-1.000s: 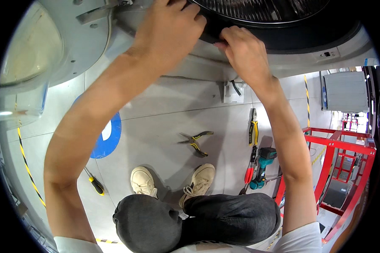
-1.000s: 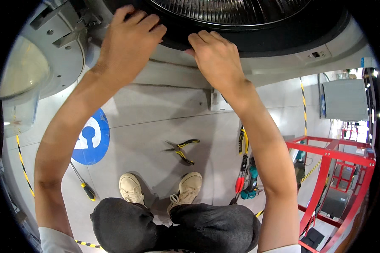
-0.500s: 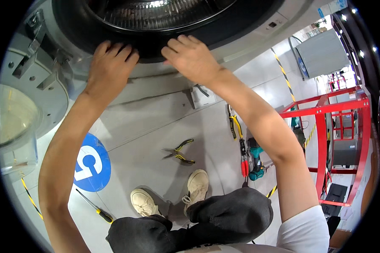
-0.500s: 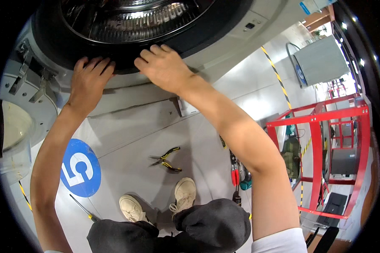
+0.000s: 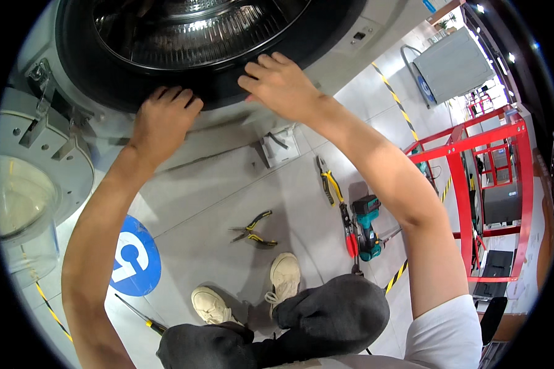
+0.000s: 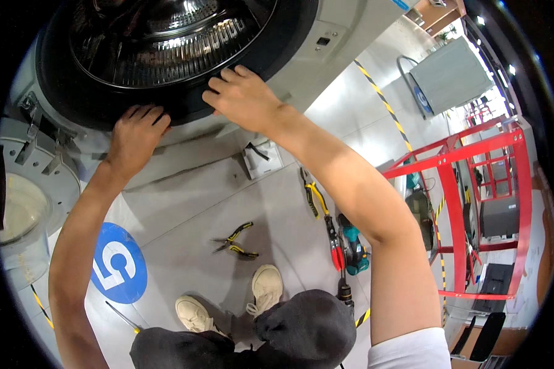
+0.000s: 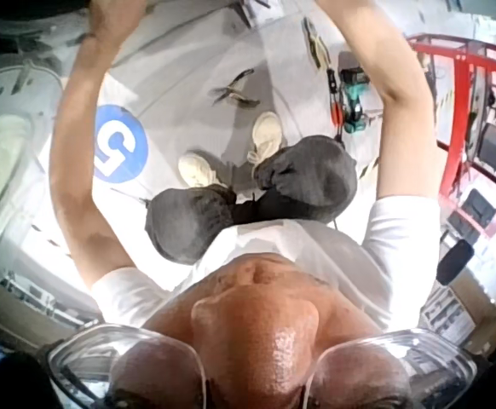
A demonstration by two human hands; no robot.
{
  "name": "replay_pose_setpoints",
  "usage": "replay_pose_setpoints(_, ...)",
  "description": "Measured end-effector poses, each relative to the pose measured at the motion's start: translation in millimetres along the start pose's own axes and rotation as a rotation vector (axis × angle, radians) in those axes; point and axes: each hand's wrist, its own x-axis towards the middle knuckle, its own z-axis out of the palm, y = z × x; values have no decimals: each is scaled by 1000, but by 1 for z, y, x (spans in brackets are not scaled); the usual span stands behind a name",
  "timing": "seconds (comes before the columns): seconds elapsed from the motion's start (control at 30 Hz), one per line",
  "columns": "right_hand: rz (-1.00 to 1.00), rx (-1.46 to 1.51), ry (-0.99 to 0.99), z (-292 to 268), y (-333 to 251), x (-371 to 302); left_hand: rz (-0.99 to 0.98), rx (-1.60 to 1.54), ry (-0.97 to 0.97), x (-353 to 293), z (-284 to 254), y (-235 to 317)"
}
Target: The person adjusts the rubber seal around the drum of a washing machine by hand. They then close the door and detach a control panel assembly from the top of the machine, pulling out a wire connector from the circuit board.
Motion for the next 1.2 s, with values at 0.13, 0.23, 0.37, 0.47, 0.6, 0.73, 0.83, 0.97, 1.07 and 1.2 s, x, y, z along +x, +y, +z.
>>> replay_pose_setpoints(0.13, 5, 56, -6, -6, 8, -2, 1, -87, 1, 12, -7, -1)
replay_pose_setpoints(0.23, -6, 123, 77, -4, 14, 0, -18, -133, 23, 20, -3, 11)
replay_pose_setpoints(0.37, 15, 69, -11, -7, 8, 3, -130, -200, 47, 28, 9, 24)
replay_pose_setpoints(0.47, 20, -30, 36, -3, 3, -4, -87, -52, 2, 30, 19, 29)
replay_pose_setpoints(0.6, 103, 16, 240, 5, -15, -8, -72, -38, 44, 25, 24, 25)
replay_pose_setpoints(0.73, 740, 305, 429, 19, -68, -42, -123, -122, -40, 36, 14, 31)
replay_pose_setpoints(0.83, 1171, 1170, 641, 56, -66, -36, -61, -229, 67, 59, 25, 43)
replay_pose_setpoints(0.97, 1253, 1497, 771, 62, -68, -20, -136, -140, -9, 65, 36, 50)
replay_pose_setpoints(1.07, 1248, 1323, 679, 65, -61, -26, -96, -13, 15, 67, 45, 52)
replay_pose_setpoints(1.2, 1246, 1153, 488, 58, -53, -36, -117, 15, -27, 68, 42, 55)
